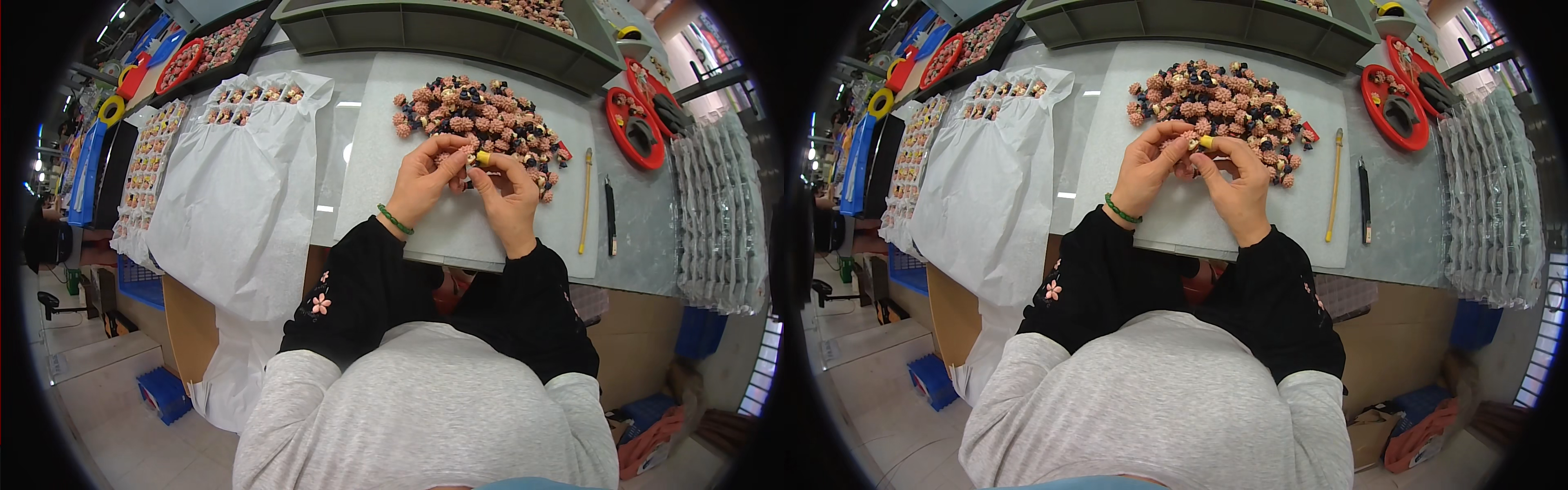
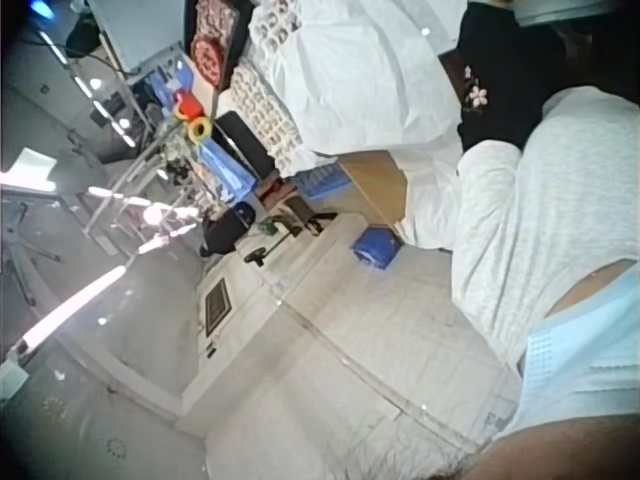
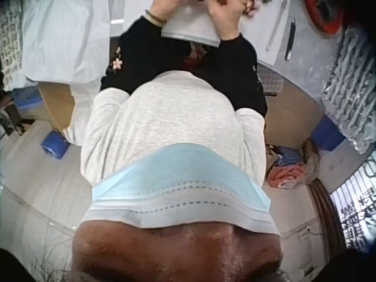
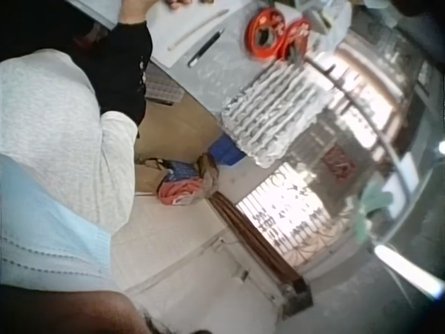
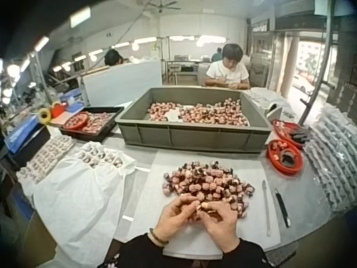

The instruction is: The person assembles small toy figures by attaching pieces to them by hand and places the assembled figures into compartments on a tray.

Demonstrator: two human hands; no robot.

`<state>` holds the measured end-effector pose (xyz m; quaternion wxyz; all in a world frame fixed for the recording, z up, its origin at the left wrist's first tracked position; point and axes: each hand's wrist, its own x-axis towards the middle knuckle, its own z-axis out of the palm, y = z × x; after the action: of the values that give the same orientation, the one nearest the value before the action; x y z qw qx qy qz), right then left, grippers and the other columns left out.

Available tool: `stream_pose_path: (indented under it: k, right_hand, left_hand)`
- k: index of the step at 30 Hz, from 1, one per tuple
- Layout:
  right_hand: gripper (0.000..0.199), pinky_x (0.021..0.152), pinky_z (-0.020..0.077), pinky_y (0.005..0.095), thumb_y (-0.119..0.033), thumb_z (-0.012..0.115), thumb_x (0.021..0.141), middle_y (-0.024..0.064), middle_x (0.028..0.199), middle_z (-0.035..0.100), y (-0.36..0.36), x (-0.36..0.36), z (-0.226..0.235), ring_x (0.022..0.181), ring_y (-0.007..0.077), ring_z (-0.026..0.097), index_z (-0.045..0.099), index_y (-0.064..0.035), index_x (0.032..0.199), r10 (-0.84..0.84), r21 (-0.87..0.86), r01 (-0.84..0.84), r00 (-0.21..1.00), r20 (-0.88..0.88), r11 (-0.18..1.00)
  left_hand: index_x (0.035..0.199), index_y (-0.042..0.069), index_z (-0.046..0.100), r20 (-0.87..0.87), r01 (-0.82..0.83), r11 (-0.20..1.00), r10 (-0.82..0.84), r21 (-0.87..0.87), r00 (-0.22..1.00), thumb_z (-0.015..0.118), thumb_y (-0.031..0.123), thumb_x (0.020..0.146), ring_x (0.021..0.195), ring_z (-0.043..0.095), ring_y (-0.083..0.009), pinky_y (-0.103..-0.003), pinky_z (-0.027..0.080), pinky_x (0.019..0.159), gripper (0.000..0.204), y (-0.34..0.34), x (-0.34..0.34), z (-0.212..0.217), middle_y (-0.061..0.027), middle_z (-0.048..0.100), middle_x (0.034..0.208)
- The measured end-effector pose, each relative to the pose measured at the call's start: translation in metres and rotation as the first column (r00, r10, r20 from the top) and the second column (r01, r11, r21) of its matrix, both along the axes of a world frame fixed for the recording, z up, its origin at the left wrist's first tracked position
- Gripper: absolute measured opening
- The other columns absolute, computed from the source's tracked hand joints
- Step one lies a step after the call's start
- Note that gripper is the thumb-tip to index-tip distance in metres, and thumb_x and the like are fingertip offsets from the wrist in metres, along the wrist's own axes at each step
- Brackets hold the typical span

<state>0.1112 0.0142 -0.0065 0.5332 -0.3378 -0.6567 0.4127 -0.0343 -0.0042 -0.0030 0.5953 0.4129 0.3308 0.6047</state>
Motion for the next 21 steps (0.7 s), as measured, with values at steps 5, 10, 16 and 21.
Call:
stream_pose_path:
  k: [5, 10, 16, 21]
  right_hand:
    - [0.027, 0.071, 0.0492, 0.0232, 0.002, 0.064, 0.073, 0.0084, 0.098, 0.055, 0.0020, -0.0010, 0.0003, 0.081, 0.0133, 0.057, 0.056, 0.0012, 0.099, -0.044, 0.056, 0.049, 0.995, -0.087, 0.997]
    - [0.039, 0.076, 0.0459, 0.0232, 0.005, 0.062, 0.075, 0.0059, 0.101, 0.054, -0.0005, -0.0001, -0.0009, 0.089, 0.0125, 0.054, 0.048, -0.0001, 0.112, -0.049, 0.111, 0.054, 0.998, -0.049, 0.992]
    - [0.048, 0.076, 0.0457, 0.0243, 0.006, 0.062, 0.074, 0.0091, 0.105, 0.054, -0.0007, 0.0009, -0.0022, 0.090, 0.0140, 0.053, 0.043, 0.0005, 0.119, -0.024, 0.072, 0.026, 0.999, -0.029, 0.997]
    - [0.049, 0.077, 0.0456, 0.0246, 0.006, 0.061, 0.075, 0.0098, 0.102, 0.055, -0.0011, 0.0003, -0.0025, 0.088, 0.0143, 0.054, 0.042, 0.0003, 0.120, -0.010, 0.065, 0.015, 0.998, -0.064, 0.998]
  left_hand:
    - [0.100, 0.001, 0.051, 0.036, 0.022, 0.999, -0.023, 0.032, 0.999, 0.053, 0.004, 0.084, 0.073, 0.054, -0.0102, -0.023, 0.046, 0.062, 0.017, -0.0008, 0.0005, -0.0009, -0.0066, 0.056, 0.096]
    - [0.094, 0.001, 0.051, 0.028, 0.029, 0.997, -0.031, 0.075, 0.999, 0.054, 0.001, 0.082, 0.073, 0.053, -0.0100, -0.024, 0.046, 0.064, 0.012, -0.0001, 0.0011, -0.0017, -0.0088, 0.056, 0.103]
    - [0.097, 0.003, 0.052, 0.063, 0.047, 0.997, -0.050, 0.055, 0.997, 0.054, -0.001, 0.082, 0.068, 0.050, -0.0055, -0.020, 0.043, 0.059, 0.016, -0.0006, 0.0018, -0.0001, -0.0039, 0.057, 0.097]
    - [0.101, 0.002, 0.052, 0.032, 0.005, 1.000, -0.006, 0.025, 0.999, 0.055, 0.004, 0.083, 0.067, 0.049, -0.0050, -0.020, 0.043, 0.057, 0.019, -0.0014, 0.0027, 0.0009, -0.0026, 0.057, 0.092]
